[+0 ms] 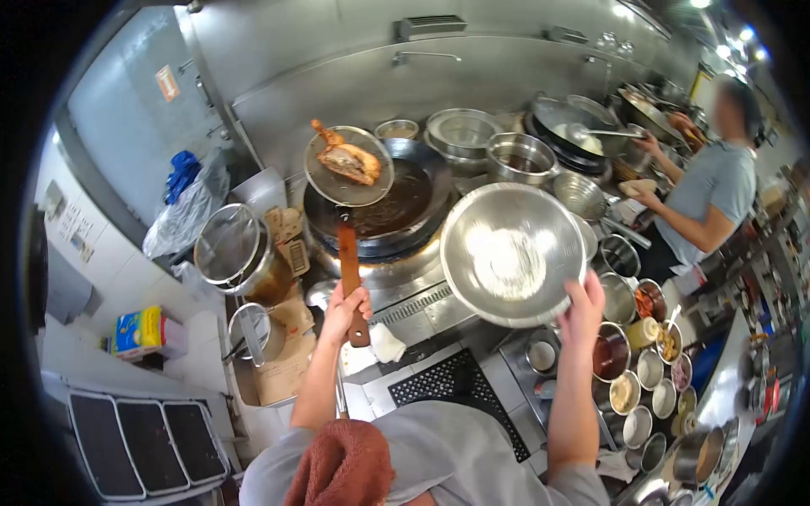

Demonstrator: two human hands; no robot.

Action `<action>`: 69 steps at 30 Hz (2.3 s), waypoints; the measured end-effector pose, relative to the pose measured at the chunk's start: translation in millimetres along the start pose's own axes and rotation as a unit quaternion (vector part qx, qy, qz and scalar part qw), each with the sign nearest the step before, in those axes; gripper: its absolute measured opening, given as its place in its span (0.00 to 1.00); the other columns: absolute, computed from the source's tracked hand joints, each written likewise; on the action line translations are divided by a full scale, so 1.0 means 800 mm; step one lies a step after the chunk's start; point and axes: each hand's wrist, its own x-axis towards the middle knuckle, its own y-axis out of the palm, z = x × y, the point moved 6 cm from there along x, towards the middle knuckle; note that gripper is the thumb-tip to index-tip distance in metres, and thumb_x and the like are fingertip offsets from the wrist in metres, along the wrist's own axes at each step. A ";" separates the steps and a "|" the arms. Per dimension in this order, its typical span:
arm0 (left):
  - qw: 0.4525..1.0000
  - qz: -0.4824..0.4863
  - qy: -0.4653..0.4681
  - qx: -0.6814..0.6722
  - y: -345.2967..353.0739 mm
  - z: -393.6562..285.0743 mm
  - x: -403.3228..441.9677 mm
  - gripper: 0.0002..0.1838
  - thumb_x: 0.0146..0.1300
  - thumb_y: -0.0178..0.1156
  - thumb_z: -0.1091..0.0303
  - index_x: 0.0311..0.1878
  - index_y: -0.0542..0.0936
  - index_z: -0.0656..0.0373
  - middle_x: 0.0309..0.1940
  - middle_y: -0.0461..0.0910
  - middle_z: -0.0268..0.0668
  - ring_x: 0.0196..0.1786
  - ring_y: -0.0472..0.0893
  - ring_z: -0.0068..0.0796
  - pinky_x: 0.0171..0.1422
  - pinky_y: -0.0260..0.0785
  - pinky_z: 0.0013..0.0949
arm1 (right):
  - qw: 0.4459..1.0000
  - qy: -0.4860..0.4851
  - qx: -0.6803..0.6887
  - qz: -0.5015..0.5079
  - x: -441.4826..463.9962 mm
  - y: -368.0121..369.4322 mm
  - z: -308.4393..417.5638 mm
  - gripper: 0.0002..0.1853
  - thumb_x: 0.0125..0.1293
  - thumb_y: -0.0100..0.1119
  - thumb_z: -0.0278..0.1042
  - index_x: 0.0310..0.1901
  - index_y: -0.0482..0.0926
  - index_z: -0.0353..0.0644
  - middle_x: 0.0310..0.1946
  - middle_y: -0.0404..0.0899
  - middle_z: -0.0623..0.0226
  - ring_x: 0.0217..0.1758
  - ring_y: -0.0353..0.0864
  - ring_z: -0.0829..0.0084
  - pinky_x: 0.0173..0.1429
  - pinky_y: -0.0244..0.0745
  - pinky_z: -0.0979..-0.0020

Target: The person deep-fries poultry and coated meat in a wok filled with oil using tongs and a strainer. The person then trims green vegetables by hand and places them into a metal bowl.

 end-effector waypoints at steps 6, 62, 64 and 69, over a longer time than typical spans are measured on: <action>0.999 -0.039 0.017 0.033 0.022 0.000 -0.022 0.14 0.69 0.51 0.74 0.55 0.63 0.61 0.27 0.67 0.34 0.25 0.68 0.22 0.28 0.66 0.29 | 0.973 -0.040 -0.132 0.183 0.130 0.226 -0.024 0.09 0.59 0.54 0.25 0.24 0.66 0.41 0.15 0.68 0.71 0.11 0.69 0.80 0.13 0.61 0.78; 0.828 -0.211 0.089 0.513 0.000 -0.106 -0.120 0.19 0.57 0.59 0.75 0.52 0.70 0.68 0.36 0.78 0.50 0.39 0.79 0.42 0.46 0.71 0.39 | 0.996 0.054 0.011 -0.071 0.038 0.350 -0.225 0.11 0.59 0.54 0.24 0.23 0.62 0.40 0.13 0.68 0.65 0.11 0.72 0.72 0.12 0.64 0.71; 0.884 -0.184 0.084 0.423 -0.015 -0.100 -0.111 0.20 0.57 0.60 0.74 0.53 0.69 0.67 0.33 0.78 0.44 0.37 0.78 0.34 0.45 0.70 0.35 | 0.998 0.029 -0.011 -0.063 0.049 0.353 -0.221 0.11 0.58 0.54 0.24 0.23 0.62 0.40 0.13 0.68 0.65 0.11 0.73 0.72 0.12 0.64 0.71; 0.829 -0.195 0.105 0.514 0.001 -0.131 -0.112 0.20 0.55 0.62 0.72 0.51 0.73 0.67 0.31 0.78 0.41 0.33 0.77 0.32 0.42 0.70 0.35 | 0.998 0.030 -0.027 -0.039 0.083 0.367 -0.208 0.11 0.55 0.55 0.25 0.22 0.63 0.37 0.13 0.70 0.60 0.11 0.76 0.66 0.15 0.70 0.66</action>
